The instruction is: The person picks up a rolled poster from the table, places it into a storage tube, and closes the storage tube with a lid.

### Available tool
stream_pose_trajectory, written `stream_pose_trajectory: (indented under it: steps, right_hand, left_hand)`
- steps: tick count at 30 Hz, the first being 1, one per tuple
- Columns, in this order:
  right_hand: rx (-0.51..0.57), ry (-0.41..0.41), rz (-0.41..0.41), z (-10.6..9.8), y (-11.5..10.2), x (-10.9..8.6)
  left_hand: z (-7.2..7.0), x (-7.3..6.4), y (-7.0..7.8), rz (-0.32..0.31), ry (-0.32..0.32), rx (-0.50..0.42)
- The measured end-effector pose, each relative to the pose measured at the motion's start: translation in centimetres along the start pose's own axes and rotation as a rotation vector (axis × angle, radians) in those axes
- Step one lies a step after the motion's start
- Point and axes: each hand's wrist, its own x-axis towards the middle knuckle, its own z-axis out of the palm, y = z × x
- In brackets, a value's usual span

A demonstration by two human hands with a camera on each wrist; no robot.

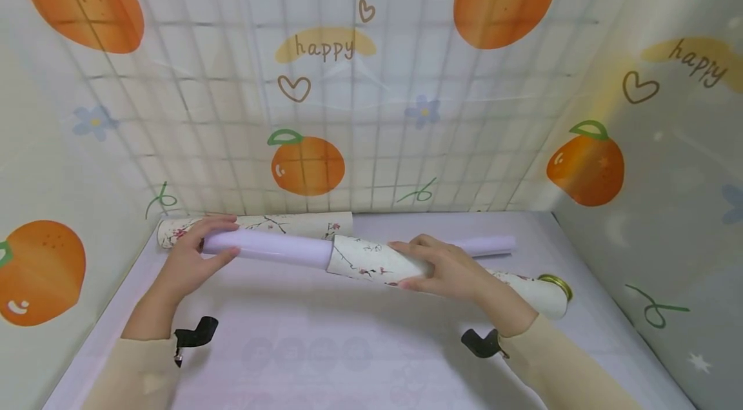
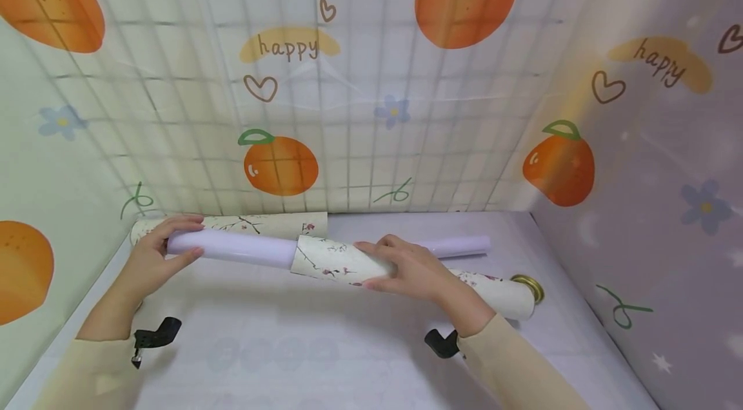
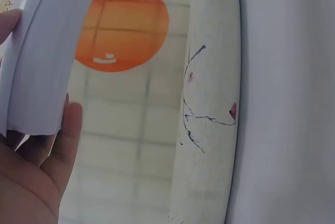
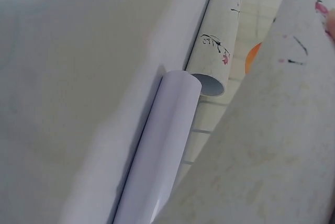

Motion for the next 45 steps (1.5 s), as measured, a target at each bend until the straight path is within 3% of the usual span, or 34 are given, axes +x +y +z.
stream_pose_trajectory:
  steps: [3, 8, 18, 23, 32, 45]
  right_hand:
    - [0.004, 0.001, -0.002, 0.0, 0.0, 0.0]
    - [0.010, -0.007, -0.008, -0.1, -0.1, 0.0]
    - [0.003, -0.014, -0.011, 0.0, -0.3, 0.0]
    - [-0.007, -0.011, -0.022, 0.3, -0.2, -0.1]
    - [-0.015, -0.014, -0.020, 0.1, -0.6, 0.0]
    - [-0.013, -0.008, -0.051, 0.0, -0.9, 0.2]
  left_hand:
    - [0.2, -0.1, 0.0, -0.016, -0.006, -0.045]
    - [0.7, -0.3, 0.4, -0.041, -0.019, -0.046]
    - [2.4, 0.0, 1.5, -0.097, -0.088, 0.016]
    - [3.3, 0.1, 2.2, -0.067, -0.116, 0.015]
    - [5.0, 0.3, 3.3, 0.043, -0.134, -0.020]
    - [6.7, 0.5, 4.2, 0.116, -0.181, -0.007]
